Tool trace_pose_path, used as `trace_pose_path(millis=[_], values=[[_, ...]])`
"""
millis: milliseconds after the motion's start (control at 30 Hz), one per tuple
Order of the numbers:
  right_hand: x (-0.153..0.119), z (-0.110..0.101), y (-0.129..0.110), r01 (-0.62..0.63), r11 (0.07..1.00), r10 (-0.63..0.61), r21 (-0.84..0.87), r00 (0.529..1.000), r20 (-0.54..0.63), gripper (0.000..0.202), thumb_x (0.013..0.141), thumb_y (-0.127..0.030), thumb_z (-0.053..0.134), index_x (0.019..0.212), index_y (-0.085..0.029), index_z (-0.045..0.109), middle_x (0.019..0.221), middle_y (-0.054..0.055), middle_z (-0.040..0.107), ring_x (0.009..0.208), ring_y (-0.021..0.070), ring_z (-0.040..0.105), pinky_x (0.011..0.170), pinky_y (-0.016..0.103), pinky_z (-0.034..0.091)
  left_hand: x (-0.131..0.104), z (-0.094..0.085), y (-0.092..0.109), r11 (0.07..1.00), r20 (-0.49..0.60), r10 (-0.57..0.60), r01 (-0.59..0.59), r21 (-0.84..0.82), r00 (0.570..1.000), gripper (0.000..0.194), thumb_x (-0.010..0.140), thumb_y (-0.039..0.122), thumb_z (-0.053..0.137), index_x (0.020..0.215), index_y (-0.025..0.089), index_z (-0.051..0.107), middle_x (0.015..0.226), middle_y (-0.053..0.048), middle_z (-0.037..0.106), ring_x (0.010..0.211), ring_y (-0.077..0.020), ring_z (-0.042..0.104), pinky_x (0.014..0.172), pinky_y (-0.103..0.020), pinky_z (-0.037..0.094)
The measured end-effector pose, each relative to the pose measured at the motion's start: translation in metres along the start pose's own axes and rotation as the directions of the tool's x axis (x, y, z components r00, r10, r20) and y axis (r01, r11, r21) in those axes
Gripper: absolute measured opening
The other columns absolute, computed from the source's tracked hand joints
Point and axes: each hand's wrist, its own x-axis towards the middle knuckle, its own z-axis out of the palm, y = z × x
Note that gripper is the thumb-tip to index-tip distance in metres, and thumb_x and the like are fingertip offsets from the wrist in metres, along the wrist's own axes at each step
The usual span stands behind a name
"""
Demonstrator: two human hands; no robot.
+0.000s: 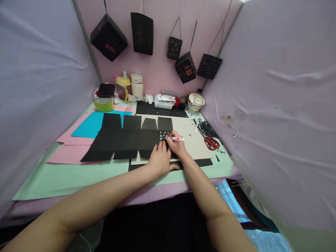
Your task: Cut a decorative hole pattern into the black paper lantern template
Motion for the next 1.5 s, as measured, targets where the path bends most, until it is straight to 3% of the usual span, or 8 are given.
trace_pose_path(millis=[900,1500], values=[[-0.0026,0.0001,-0.0085,0.022,0.995,-0.016,-0.098,0.998,0.066,0.009,0.076,-0.026,0.052,0.069,-0.022,0.047,0.062,-0.004,0.051,0.057,0.0127,0.044,0.057,0.026,0.035,0.0001,0.0029,0.0002,1.000,-0.041,0.000,0.001,0.013,0.999,0.100,0.082,0.079,0.037,0.141,-0.002,0.042,0.147,-0.032,0.036,0.137,-0.0411,0.032,0.111,-0.051,0.026],[-0.0036,-0.0012,-0.0044,0.035,0.997,-0.030,-0.073,0.998,0.060,0.014,0.076,-0.025,0.052,0.065,-0.023,0.042,0.058,-0.005,0.047,0.055,0.0125,0.041,0.056,0.026,0.034,-0.0004,0.0000,0.0000,1.000,-0.007,-0.003,0.003,-0.013,1.000,0.101,0.082,0.078,0.039,0.144,-0.002,0.038,0.149,-0.031,0.032,0.139,-0.0408,0.029,0.112,-0.050,0.024]])
